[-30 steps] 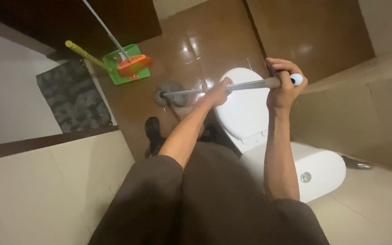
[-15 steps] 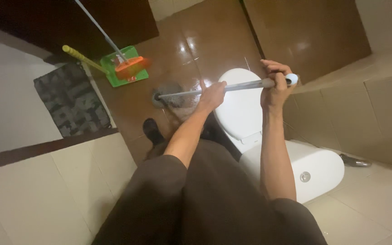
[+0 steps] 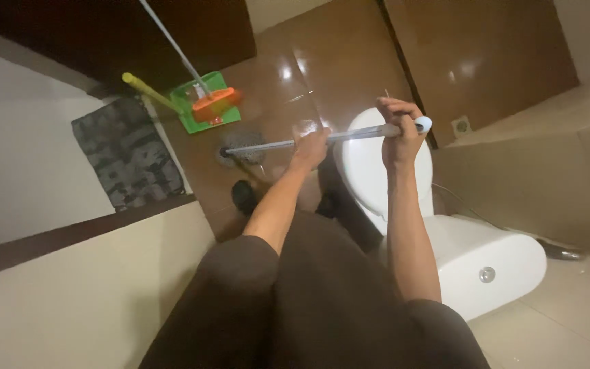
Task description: The person mops the bathroom floor using a mop.
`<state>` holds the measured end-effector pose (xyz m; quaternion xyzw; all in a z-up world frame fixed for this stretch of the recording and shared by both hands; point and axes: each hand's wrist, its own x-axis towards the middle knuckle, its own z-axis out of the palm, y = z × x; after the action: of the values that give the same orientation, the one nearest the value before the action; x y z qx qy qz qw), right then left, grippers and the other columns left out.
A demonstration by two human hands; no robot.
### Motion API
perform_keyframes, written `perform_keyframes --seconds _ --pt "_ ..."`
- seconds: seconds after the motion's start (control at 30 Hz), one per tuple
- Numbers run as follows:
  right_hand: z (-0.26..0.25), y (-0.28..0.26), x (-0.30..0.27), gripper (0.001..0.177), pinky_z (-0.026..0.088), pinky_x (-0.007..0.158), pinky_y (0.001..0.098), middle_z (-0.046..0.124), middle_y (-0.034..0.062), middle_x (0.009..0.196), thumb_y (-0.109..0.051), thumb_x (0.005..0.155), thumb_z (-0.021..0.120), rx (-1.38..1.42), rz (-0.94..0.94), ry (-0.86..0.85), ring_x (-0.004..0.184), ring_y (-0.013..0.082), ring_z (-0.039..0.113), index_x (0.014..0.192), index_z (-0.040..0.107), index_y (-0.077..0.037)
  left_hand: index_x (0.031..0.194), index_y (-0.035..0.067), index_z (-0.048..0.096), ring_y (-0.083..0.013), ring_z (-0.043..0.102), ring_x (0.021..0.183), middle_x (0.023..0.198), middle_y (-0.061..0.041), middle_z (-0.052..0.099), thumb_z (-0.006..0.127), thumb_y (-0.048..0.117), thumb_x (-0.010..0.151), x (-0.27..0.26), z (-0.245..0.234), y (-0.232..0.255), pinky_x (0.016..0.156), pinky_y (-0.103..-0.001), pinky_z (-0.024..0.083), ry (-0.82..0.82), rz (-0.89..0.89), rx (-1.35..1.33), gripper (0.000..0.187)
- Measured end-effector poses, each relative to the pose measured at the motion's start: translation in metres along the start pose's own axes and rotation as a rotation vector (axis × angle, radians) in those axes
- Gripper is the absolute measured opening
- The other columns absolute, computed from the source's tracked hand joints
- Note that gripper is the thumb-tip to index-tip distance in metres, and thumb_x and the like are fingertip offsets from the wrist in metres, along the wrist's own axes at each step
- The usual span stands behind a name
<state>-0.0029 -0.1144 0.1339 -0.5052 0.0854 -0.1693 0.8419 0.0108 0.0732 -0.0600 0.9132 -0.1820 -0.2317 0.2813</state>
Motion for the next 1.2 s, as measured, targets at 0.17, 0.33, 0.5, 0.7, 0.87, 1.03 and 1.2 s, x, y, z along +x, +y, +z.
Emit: perform_keyframes --seconds 0.17,0.33,0.5,0.7,0.87,1.03,1.2 --pt "0.026 0.021 0.000 0.024 0.052 0.110 0.0527 0.073 0.0235 0.108 0.005 0.086 0.046 0.004 0.012 -0.025 0.106 0.0347 0.069 0.096 0.067 0.005 0.121 0.012 0.063 -0.0329 0.063 0.120 0.122 -0.013 0.070 0.063 0.021 0.093 -0.001 -0.014 -0.027 0.112 -0.077 0.007 0.041 0.007 0.012 0.030" --pt "0.044 0.035 -0.006 0.025 0.052 0.113 0.0564 0.072 0.0231 0.110 0.004 0.084 0.046 0.014 0.045 -0.030 0.110 0.0347 0.068 0.096 0.067 0.004 0.115 0.012 0.063 -0.0350 0.063 0.121 0.117 -0.012 0.071 0.059 0.016 0.095 -0.012 -0.024 -0.052 0.115 -0.077 0.009 0.027 0.002 0.019 0.020" --pt "0.056 0.043 -0.017 0.025 0.052 0.112 0.0561 0.072 0.0223 0.112 0.000 0.083 0.045 -0.003 0.063 -0.025 0.112 0.0343 0.068 0.097 0.066 0.002 0.107 0.010 0.061 -0.0379 0.061 0.117 0.112 -0.013 0.071 0.062 0.014 0.087 -0.023 -0.034 -0.060 0.109 -0.079 0.006 0.054 0.008 -0.009 0.020" --pt "0.070 0.031 -0.030 0.017 0.051 0.108 0.0522 0.070 0.0208 0.112 0.000 0.094 0.056 0.062 0.195 0.111 0.111 0.0333 0.066 0.108 0.065 0.002 0.106 0.010 0.060 -0.0344 0.064 0.116 0.108 -0.012 0.072 0.059 0.010 0.088 -0.028 -0.030 -0.062 0.114 -0.078 0.007 -0.018 -0.069 -0.007 0.018" --pt "0.059 0.023 -0.025 0.027 0.053 0.114 0.0482 0.070 0.0235 0.115 0.008 0.086 0.049 -0.043 0.147 0.056 0.115 0.0340 0.069 0.107 0.065 0.006 0.108 0.010 0.058 -0.0346 0.064 0.118 0.107 -0.011 0.074 0.054 0.007 0.091 -0.020 -0.022 -0.053 0.113 -0.079 0.006 -0.011 -0.108 -0.014 0.018" --pt "0.032 0.011 -0.019 0.025 0.051 0.116 0.0478 0.071 0.0250 0.118 0.007 0.089 0.045 -0.082 0.110 0.016 0.117 0.0336 0.069 0.106 0.065 0.007 0.115 0.010 0.056 -0.0360 0.065 0.113 0.108 -0.012 0.073 0.054 0.008 0.093 -0.018 -0.022 -0.025 0.111 -0.082 0.003 -0.014 -0.104 -0.063 0.022" --pt "0.015 -0.015 -0.009 0.026 0.052 0.116 0.0465 0.070 0.0245 0.117 0.007 0.089 0.044 -0.124 0.067 -0.009 0.117 0.0329 0.069 0.105 0.066 0.007 0.120 0.013 0.057 -0.0361 0.065 0.115 0.109 -0.013 0.074 0.060 0.010 0.090 -0.006 -0.016 0.007 0.113 -0.079 0.003 -0.015 -0.078 -0.012 0.030"
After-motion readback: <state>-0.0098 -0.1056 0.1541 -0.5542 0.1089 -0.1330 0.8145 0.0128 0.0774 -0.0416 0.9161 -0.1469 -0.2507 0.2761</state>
